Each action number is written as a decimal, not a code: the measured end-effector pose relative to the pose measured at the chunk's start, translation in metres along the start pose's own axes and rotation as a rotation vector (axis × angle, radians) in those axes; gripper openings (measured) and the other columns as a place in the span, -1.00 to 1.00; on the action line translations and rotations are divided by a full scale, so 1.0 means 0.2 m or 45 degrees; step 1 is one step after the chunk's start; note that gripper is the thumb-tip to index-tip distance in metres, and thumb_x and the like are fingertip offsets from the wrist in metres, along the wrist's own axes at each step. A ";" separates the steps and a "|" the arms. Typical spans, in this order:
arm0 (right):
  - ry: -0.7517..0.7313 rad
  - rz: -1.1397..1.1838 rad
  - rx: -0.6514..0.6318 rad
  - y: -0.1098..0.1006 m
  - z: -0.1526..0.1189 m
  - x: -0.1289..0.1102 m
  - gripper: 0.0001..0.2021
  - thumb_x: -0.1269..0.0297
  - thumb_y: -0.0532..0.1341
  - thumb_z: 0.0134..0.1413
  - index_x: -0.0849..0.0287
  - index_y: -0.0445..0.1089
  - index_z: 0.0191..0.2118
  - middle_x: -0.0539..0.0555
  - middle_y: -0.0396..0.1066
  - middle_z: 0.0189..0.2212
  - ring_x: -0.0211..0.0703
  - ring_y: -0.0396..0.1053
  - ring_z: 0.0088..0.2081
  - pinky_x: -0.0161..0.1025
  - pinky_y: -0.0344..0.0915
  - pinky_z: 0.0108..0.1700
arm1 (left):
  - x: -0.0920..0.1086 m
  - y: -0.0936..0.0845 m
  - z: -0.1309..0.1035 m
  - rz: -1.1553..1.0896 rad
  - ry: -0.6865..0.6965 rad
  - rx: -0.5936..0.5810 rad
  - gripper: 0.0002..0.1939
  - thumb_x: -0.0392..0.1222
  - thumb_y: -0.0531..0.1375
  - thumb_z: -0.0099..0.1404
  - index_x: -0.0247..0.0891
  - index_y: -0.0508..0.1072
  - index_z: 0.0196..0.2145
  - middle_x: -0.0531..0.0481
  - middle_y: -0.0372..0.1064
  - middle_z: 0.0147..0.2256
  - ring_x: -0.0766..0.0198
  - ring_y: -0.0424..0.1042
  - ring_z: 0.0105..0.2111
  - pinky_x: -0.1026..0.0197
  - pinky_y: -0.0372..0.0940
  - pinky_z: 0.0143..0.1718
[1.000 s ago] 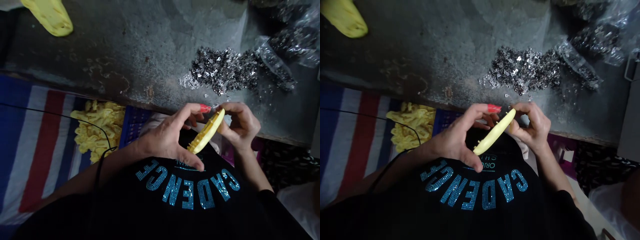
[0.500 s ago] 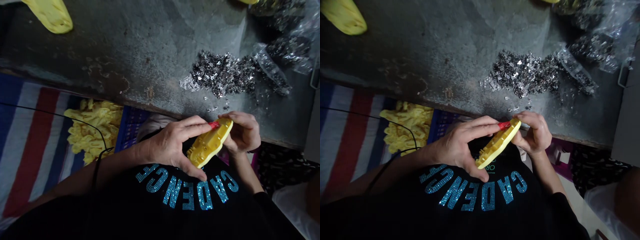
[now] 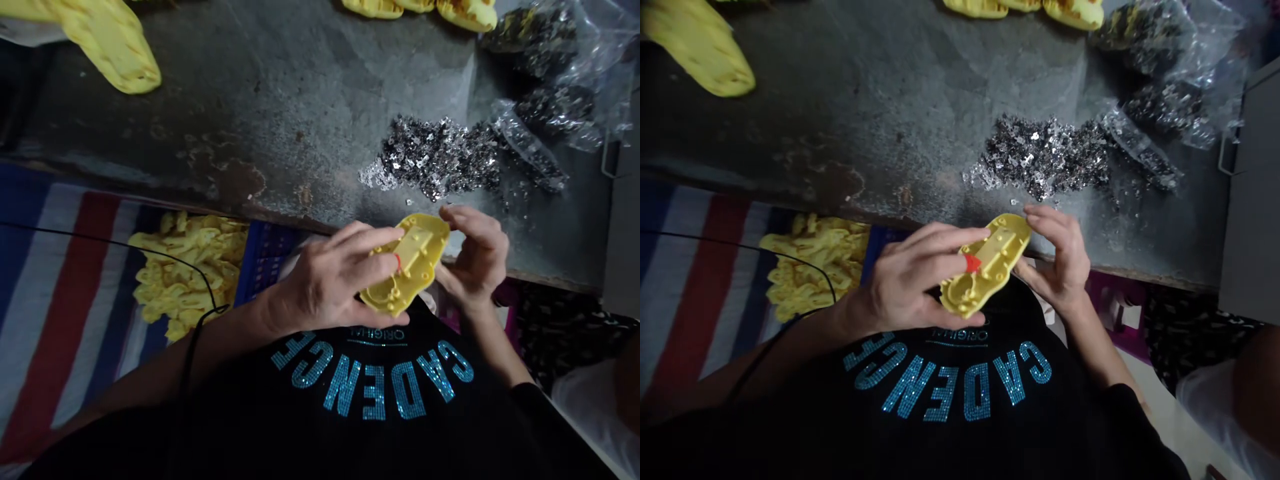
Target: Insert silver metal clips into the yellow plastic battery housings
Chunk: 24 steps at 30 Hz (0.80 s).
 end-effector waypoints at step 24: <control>0.361 0.605 -0.089 0.00 -0.04 -0.04 -0.42 0.06 0.64 0.17 0.00 0.55 0.24 0.02 0.66 -0.02 -0.26 0.58 -0.28 -0.32 0.55 -0.32 | -0.13 0.00 -0.17 -1.149 -1.363 0.060 -0.78 -0.09 0.50 0.37 -0.21 0.62 -0.14 0.01 0.61 -0.30 0.29 0.56 -0.39 0.36 0.44 -0.39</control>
Point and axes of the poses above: each hand's wrist, its own z-axis towards the middle knuckle, its own y-axis out of the palm, x = y × z, the point moved 3 cm from there along z, towards the middle knuckle
